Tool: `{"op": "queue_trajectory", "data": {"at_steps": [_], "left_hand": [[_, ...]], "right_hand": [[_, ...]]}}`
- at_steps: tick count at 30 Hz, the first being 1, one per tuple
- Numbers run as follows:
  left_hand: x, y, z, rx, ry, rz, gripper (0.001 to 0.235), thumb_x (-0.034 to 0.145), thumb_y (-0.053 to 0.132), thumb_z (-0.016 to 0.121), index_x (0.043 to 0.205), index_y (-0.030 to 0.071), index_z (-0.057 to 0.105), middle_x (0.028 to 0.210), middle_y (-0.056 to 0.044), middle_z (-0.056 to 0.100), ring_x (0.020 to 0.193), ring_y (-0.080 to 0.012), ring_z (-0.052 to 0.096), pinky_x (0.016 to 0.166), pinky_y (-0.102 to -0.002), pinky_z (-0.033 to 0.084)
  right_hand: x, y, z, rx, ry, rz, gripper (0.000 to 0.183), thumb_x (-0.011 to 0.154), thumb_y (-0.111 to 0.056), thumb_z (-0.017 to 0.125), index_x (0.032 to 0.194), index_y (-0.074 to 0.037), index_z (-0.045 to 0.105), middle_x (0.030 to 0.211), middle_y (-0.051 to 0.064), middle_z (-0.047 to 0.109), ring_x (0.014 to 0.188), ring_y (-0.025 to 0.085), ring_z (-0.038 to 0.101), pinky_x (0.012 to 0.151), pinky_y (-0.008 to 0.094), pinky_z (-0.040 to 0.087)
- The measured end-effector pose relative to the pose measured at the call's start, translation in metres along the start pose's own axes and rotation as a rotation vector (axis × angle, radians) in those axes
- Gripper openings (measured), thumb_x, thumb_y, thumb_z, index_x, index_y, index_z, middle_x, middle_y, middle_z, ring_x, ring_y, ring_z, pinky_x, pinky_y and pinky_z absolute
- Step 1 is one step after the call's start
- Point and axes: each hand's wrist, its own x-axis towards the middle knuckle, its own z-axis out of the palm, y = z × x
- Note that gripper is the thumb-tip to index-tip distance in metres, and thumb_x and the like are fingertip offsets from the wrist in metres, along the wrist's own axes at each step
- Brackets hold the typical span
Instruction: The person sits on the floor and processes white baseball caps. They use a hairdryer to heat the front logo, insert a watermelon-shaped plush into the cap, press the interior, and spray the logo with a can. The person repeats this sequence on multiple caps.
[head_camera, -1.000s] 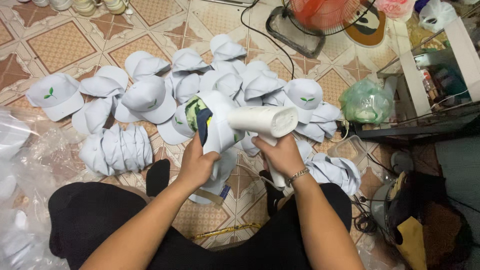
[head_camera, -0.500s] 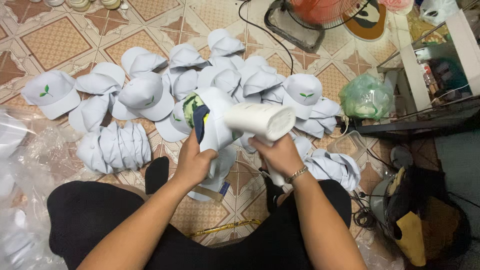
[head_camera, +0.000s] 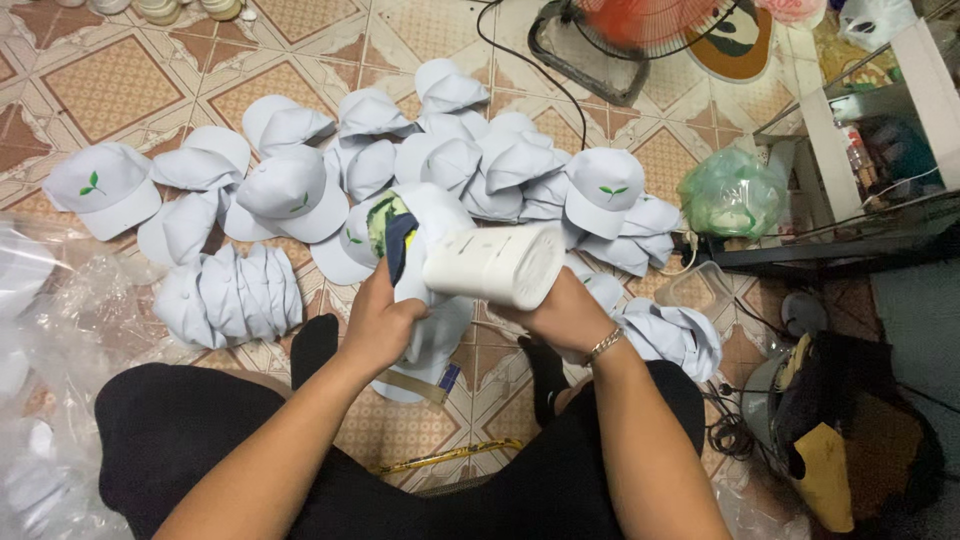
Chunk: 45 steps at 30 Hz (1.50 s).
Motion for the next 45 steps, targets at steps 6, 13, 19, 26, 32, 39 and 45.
{"op": "queue_trajectory", "data": {"at_steps": [6, 13, 19, 26, 32, 39, 45], "left_hand": [[-0.004, -0.002, 0.001, 0.053, -0.006, 0.025, 0.060, 0.071, 0.011, 0.065, 0.129, -0.002, 0.055, 0.109, -0.028, 0.070, 0.103, -0.0426, 0.067, 0.092, -0.043, 0.050], [-0.003, -0.006, 0.000, -0.090, -0.003, -0.012, 0.069, 0.070, 0.012, 0.064, 0.136, -0.001, 0.051, 0.116, -0.021, 0.070, 0.107, -0.0325, 0.066, 0.096, -0.037, 0.049], [-0.002, -0.007, -0.006, -0.226, -0.003, 0.044, 0.067, 0.070, 0.011, 0.064, 0.135, -0.003, 0.052, 0.117, -0.015, 0.068, 0.106, -0.0231, 0.063, 0.096, -0.033, 0.048], [-0.007, -0.010, -0.010, -0.342, -0.036, 0.043, 0.066, 0.071, 0.010, 0.064, 0.135, -0.002, 0.052, 0.114, -0.013, 0.067, 0.102, -0.0214, 0.062, 0.093, -0.032, 0.049], [-0.003, -0.009, -0.012, -0.329, -0.020, 0.064, 0.065, 0.070, 0.009, 0.064, 0.132, -0.003, 0.054, 0.113, -0.012, 0.068, 0.102, -0.0208, 0.063, 0.092, -0.032, 0.050], [-0.006, -0.014, -0.017, -0.327, -0.051, 0.106, 0.070, 0.071, 0.009, 0.064, 0.138, -0.004, 0.050, 0.119, -0.013, 0.067, 0.106, -0.0214, 0.064, 0.091, -0.031, 0.055], [0.003, -0.012, -0.051, -0.581, 0.197, 0.055, 0.058, 0.073, -0.003, 0.064, 0.129, -0.006, 0.055, 0.123, -0.017, 0.066, 0.112, -0.0291, 0.066, 0.098, -0.037, 0.056]], "right_hand": [[-0.001, 0.002, -0.009, -0.085, 0.109, 0.408, 0.052, 0.079, -0.014, 0.081, 0.129, -0.005, 0.068, 0.104, 0.009, 0.077, 0.084, 0.023, 0.071, 0.077, 0.036, 0.059], [0.002, 0.001, -0.005, 0.114, 0.111, 0.440, 0.048, 0.076, -0.013, 0.082, 0.118, -0.002, 0.061, 0.077, 0.007, 0.068, 0.052, 0.014, 0.061, 0.043, 0.031, 0.052], [0.002, 0.009, -0.019, 0.387, 0.205, 0.531, 0.032, 0.082, -0.012, 0.078, 0.106, 0.002, 0.062, 0.059, 0.006, 0.060, 0.036, 0.016, 0.054, 0.030, 0.032, 0.042], [0.003, 0.007, -0.022, 0.413, 0.184, 0.570, 0.031, 0.083, -0.016, 0.077, 0.102, 0.000, 0.060, 0.057, 0.006, 0.058, 0.035, 0.016, 0.052, 0.031, 0.031, 0.041], [-0.002, -0.002, -0.021, 0.486, 0.125, 0.508, 0.029, 0.081, -0.016, 0.078, 0.098, 0.001, 0.062, 0.055, 0.007, 0.058, 0.035, 0.017, 0.053, 0.031, 0.031, 0.042], [0.014, 0.020, -0.021, 0.292, 0.235, 0.540, 0.034, 0.081, -0.018, 0.079, 0.102, 0.004, 0.064, 0.065, 0.007, 0.065, 0.041, 0.018, 0.057, 0.034, 0.033, 0.045], [0.017, 0.058, -0.027, -0.077, 0.276, 0.670, 0.039, 0.094, -0.032, 0.072, 0.106, 0.004, 0.067, 0.074, 0.014, 0.066, 0.051, 0.019, 0.063, 0.045, 0.034, 0.051]]}}
